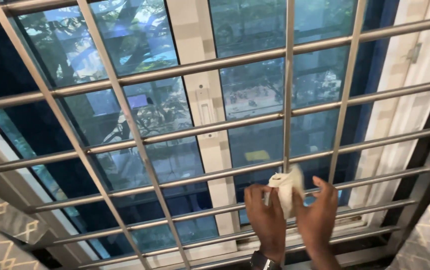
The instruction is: Cleaning a metal window grill using a white cloth.
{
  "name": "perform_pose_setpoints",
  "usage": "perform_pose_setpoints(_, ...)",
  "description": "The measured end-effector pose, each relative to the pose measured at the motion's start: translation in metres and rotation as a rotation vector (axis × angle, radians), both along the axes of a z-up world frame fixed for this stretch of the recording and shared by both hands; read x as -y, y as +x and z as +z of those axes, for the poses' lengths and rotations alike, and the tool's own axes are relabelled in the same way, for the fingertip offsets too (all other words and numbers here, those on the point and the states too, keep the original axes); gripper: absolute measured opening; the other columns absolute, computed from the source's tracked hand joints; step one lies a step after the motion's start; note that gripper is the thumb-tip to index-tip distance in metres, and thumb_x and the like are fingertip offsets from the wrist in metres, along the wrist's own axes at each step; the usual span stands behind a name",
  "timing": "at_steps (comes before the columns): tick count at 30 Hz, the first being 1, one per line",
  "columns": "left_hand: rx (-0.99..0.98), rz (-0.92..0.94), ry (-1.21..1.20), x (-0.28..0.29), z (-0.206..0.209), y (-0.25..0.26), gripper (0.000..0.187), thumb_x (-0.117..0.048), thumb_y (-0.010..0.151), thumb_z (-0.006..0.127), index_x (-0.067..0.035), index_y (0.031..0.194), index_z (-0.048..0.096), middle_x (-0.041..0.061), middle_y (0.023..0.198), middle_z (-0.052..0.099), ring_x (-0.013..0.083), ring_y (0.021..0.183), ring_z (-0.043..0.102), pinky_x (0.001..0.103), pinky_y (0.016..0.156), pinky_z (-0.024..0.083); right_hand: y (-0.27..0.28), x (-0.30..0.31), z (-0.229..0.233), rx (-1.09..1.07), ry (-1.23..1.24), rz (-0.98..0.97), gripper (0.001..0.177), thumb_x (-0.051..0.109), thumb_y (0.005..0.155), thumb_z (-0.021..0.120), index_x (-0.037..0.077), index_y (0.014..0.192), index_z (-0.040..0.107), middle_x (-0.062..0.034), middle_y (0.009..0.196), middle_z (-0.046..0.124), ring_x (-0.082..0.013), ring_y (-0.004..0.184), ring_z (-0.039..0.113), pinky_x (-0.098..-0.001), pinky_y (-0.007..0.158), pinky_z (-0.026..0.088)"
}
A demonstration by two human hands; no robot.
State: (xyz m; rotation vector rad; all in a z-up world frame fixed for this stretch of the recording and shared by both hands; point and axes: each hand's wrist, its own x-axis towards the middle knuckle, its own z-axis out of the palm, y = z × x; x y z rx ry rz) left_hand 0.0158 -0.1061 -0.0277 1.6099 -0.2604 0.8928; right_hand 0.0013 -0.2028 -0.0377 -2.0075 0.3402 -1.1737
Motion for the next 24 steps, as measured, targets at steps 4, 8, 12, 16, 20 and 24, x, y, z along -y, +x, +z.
perform_pose_setpoints(4, 0.017, 0.045, 0.043, 0.000, 0.008, -0.001, 0.007, -0.015, 0.090, 0.070, -0.009, 0.089, 0.073, 0.002, 0.083, 0.067, 0.0187, 0.074, 0.060, 0.034, 0.068, 0.050, 0.013, 0.000, -0.017, 0.115, -0.155, 0.038, 0.036, 0.006, 0.085, 0.075, 0.007, 0.120, 0.067, -0.0103, 0.119, 0.062, -0.0242, 0.090, 0.065, -0.0359, 0.069, 0.054)
perform_pose_setpoints(8, -0.048, 0.019, 0.168, 0.001, 0.004, -0.004, 0.030, -0.002, 0.082, 0.065, -0.008, 0.108, 0.076, 0.007, 0.105, 0.075, 0.0249, 0.091, 0.069, 0.038, 0.079, 0.055, 0.023, -0.003, -0.021, 0.039, -0.261, 0.094, 0.048, -0.009, 0.078, 0.065, 0.001, 0.125, 0.067, -0.0122, 0.126, 0.069, -0.0333, 0.111, 0.066, -0.0448, 0.094, 0.052)
perform_pose_setpoints(12, -0.184, -0.443, 0.210, -0.001, 0.023, -0.025, 0.052, -0.022, 0.103, 0.044, 0.001, 0.149, 0.043, 0.021, 0.157, 0.046, 0.0418, 0.153, 0.027, 0.063, 0.119, 0.005, 0.012, -0.008, -0.002, -0.063, 0.271, 0.629, 0.053, 0.026, 0.102, 0.041, 0.012, 0.152, 0.050, -0.0111, 0.135, 0.064, -0.0253, 0.121, 0.063, -0.0418, 0.097, 0.049)
perform_pose_setpoints(16, -0.040, -0.653, 0.068, -0.002, 0.032, -0.017, 0.058, -0.024, 0.105, 0.041, 0.004, 0.155, 0.031, 0.023, 0.160, 0.036, 0.0361, 0.143, 0.035, 0.048, 0.118, 0.020, -0.002, 0.000, 0.018, -0.058, 0.150, 0.722, 0.080, -0.002, 0.090, 0.057, 0.013, 0.163, 0.027, -0.0147, 0.158, 0.052, -0.0281, 0.140, 0.057, -0.0422, 0.111, 0.047)
perform_pose_setpoints(20, -0.104, -0.683, 0.048, -0.006, 0.007, -0.019, 0.060, -0.030, 0.108, 0.036, 0.000, 0.159, 0.026, 0.020, 0.171, 0.020, 0.0361, 0.158, 0.016, 0.048, 0.122, 0.014, -0.001, 0.000, -0.011, 0.035, 0.069, 0.748, 0.075, -0.002, 0.092, 0.054, 0.007, 0.162, 0.028, -0.0138, 0.163, 0.044, -0.0266, 0.147, 0.046, -0.0402, 0.115, 0.037)
perform_pose_setpoints(24, -0.055, -0.780, -0.042, -0.010, -0.003, -0.017, 0.066, -0.038, 0.106, 0.024, 0.000, 0.160, 0.022, 0.019, 0.171, 0.018, 0.0356, 0.160, 0.011, 0.050, 0.125, 0.008, 0.010, 0.009, -0.034, -0.046, 0.147, 0.725, 0.104, -0.028, 0.064, 0.053, 0.010, 0.159, 0.036, -0.0128, 0.163, 0.045, -0.0313, 0.152, 0.041, -0.0482, 0.121, 0.035)
